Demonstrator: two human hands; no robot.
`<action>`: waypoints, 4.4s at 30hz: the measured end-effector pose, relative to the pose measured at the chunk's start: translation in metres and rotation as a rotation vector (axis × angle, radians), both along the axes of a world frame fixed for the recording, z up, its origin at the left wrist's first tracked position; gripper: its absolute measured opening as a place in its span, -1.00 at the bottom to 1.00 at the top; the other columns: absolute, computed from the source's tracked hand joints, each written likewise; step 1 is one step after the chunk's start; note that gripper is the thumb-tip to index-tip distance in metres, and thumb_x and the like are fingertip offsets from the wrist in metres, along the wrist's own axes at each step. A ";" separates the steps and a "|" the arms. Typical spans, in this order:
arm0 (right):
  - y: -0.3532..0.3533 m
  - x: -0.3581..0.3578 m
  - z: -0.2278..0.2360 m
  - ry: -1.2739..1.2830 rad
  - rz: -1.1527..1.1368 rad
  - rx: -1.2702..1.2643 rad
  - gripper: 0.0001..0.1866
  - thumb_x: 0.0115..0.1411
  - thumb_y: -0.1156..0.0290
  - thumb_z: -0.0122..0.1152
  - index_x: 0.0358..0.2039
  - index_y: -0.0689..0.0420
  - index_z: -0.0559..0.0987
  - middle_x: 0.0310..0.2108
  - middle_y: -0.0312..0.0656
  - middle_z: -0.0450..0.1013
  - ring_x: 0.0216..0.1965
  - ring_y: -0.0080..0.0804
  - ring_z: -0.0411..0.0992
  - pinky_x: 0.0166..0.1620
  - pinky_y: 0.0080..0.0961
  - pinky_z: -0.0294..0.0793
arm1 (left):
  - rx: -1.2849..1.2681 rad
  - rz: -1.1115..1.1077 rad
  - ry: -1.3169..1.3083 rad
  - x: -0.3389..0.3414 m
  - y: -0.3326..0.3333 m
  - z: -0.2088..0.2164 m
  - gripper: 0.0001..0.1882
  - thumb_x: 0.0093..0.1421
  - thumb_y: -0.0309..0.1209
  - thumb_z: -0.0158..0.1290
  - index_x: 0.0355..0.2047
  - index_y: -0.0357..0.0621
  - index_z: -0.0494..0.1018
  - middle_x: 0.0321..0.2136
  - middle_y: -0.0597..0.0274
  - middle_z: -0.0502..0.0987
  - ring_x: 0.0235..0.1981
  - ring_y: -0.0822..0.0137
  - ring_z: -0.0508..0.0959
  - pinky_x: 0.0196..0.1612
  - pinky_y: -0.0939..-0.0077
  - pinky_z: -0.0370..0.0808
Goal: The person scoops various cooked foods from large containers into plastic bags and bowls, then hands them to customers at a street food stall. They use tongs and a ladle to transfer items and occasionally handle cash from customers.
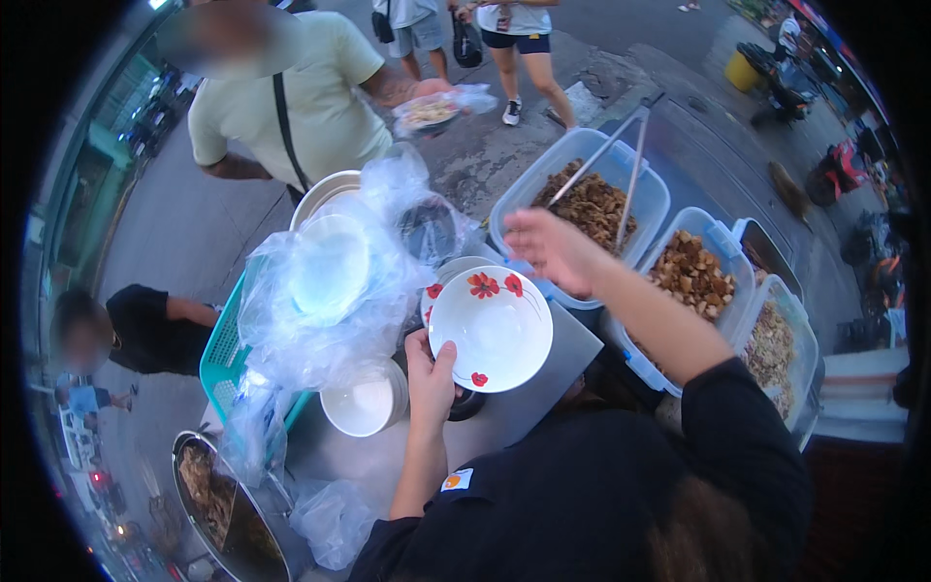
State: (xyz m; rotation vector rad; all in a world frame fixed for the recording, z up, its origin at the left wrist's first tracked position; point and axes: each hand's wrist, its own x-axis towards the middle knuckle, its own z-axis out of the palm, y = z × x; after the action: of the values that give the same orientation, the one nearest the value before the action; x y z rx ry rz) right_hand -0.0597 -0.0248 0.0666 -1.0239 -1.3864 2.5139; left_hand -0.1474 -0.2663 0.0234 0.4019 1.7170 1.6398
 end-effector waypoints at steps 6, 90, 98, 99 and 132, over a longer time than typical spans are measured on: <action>-0.052 0.106 0.012 0.206 -0.074 -0.163 -0.46 0.07 0.40 0.03 0.11 0.12 0.27 -0.06 -0.08 0.41 -0.04 -0.23 0.41 0.04 -0.27 0.41 | 0.240 -0.366 0.462 0.026 0.050 0.021 -0.69 0.25 -0.41 -0.07 -0.06 -0.27 0.19 -0.34 0.17 0.42 -0.60 0.50 0.42 -0.56 0.63 0.37; -0.090 0.387 -0.005 0.663 -1.534 0.048 -0.39 -0.07 0.44 -0.03 0.07 0.34 0.28 -0.03 0.03 0.38 -0.02 -0.07 0.39 0.10 -0.19 0.34 | -0.031 -1.548 2.357 0.147 0.278 0.033 -0.87 0.02 -0.40 0.02 -0.43 -0.18 0.45 -0.54 0.19 0.51 -0.50 0.22 0.56 -0.52 0.35 0.47; -0.110 0.405 -0.003 0.735 -1.409 0.075 -0.38 -0.08 0.42 0.00 0.07 0.32 0.29 -0.02 0.04 0.38 -0.02 -0.08 0.40 0.10 -0.24 0.35 | -0.267 -1.792 2.298 0.149 0.312 0.089 -0.85 -0.04 -0.44 0.07 -0.41 -0.12 0.51 -0.51 0.16 0.56 -0.42 0.16 0.61 -0.40 0.27 0.54; -0.109 0.407 -0.002 0.679 -1.452 0.082 -0.37 -0.08 0.42 0.00 0.08 0.32 0.27 -0.02 0.04 0.38 -0.01 -0.08 0.39 0.10 -0.24 0.34 | -0.223 -1.722 2.348 0.145 0.312 0.101 -0.81 -0.03 -0.43 0.06 -0.34 -0.12 0.50 -0.50 0.19 0.55 -0.42 0.18 0.60 -0.42 0.30 0.53; -0.091 0.412 -0.010 0.649 -1.376 0.002 -0.34 -0.10 0.45 -0.01 0.11 0.33 0.24 -0.01 0.05 0.37 -0.02 -0.06 0.38 0.11 -0.22 0.34 | -0.582 -1.325 2.491 0.220 0.349 0.108 -0.46 0.00 -0.25 0.16 0.01 -0.13 0.38 -0.25 0.18 0.51 -0.18 0.18 0.53 -0.17 0.20 0.43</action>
State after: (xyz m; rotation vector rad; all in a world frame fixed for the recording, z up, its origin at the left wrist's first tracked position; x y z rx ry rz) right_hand 0.3524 -0.1157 0.0566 -0.6370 -0.2399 1.4944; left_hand 0.0729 0.0823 0.1316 2.8895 1.6319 -1.2620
